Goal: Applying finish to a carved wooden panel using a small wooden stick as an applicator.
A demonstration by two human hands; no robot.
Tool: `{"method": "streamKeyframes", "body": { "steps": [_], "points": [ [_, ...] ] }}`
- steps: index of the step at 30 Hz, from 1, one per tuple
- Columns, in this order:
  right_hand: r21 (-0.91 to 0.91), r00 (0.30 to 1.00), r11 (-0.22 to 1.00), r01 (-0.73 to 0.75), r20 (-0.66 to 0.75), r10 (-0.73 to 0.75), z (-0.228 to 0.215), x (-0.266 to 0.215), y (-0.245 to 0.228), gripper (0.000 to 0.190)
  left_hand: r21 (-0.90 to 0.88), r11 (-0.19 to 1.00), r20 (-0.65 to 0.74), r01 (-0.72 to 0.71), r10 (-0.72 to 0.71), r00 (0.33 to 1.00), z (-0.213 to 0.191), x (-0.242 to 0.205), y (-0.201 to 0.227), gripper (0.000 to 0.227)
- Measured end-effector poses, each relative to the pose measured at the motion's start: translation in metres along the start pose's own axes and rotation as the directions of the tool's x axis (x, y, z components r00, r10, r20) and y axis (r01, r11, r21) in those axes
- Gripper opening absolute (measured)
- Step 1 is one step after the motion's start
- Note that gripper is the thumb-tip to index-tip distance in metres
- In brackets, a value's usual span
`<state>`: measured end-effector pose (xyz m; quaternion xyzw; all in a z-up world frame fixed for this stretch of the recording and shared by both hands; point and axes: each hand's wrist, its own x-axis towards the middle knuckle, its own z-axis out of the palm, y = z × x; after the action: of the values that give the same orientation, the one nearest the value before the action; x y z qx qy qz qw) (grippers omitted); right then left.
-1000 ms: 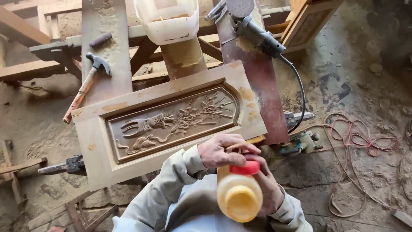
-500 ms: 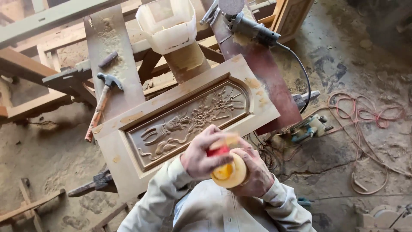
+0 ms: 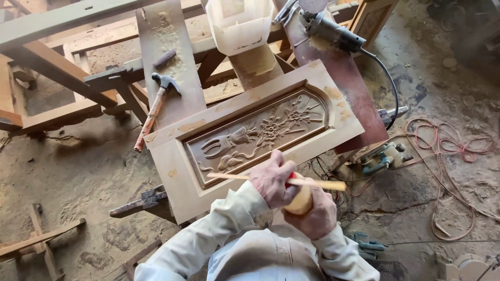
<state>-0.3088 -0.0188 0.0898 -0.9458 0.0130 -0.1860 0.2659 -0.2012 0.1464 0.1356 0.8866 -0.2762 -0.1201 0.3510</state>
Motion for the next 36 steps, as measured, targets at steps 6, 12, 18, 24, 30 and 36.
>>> {"method": "streamKeyframes", "body": {
  "steps": [6,12,18,24,30,36],
  "points": [
    [0.540,0.674,0.641,-0.545,0.737,-0.047,-0.058,0.037,-0.008,0.078,-0.257,0.749,-0.041,-0.611,0.624,0.781,-0.028,0.016,0.019,0.030],
    [0.206,0.497,0.498,-0.842,0.656,0.568,-0.054,0.030,-0.007,0.066,0.020,1.000,0.442,-0.005,-0.004,0.897,-0.008,0.047,0.027,0.044],
    [0.703,0.701,-0.066,-0.709,0.711,0.042,-0.056,0.003,0.038,0.067,-0.477,0.780,0.280,-0.405,0.572,0.771,0.001,0.081,0.029,0.038],
    [0.628,0.678,0.259,-0.734,0.651,0.342,-0.062,0.014,0.075,0.054,-0.331,0.934,0.560,-0.136,0.311,0.768,0.026,0.128,0.062,0.031],
    [0.547,0.624,0.316,-0.775,0.584,0.519,-0.097,0.036,0.120,0.061,0.032,0.992,0.598,-0.125,0.081,0.797,0.086,0.186,0.102,0.031],
    [0.551,0.633,0.342,-0.761,0.515,0.578,-0.122,0.016,0.188,0.070,0.136,0.978,0.683,-0.156,0.021,0.730,0.121,0.227,0.173,0.034]
  ]
}}
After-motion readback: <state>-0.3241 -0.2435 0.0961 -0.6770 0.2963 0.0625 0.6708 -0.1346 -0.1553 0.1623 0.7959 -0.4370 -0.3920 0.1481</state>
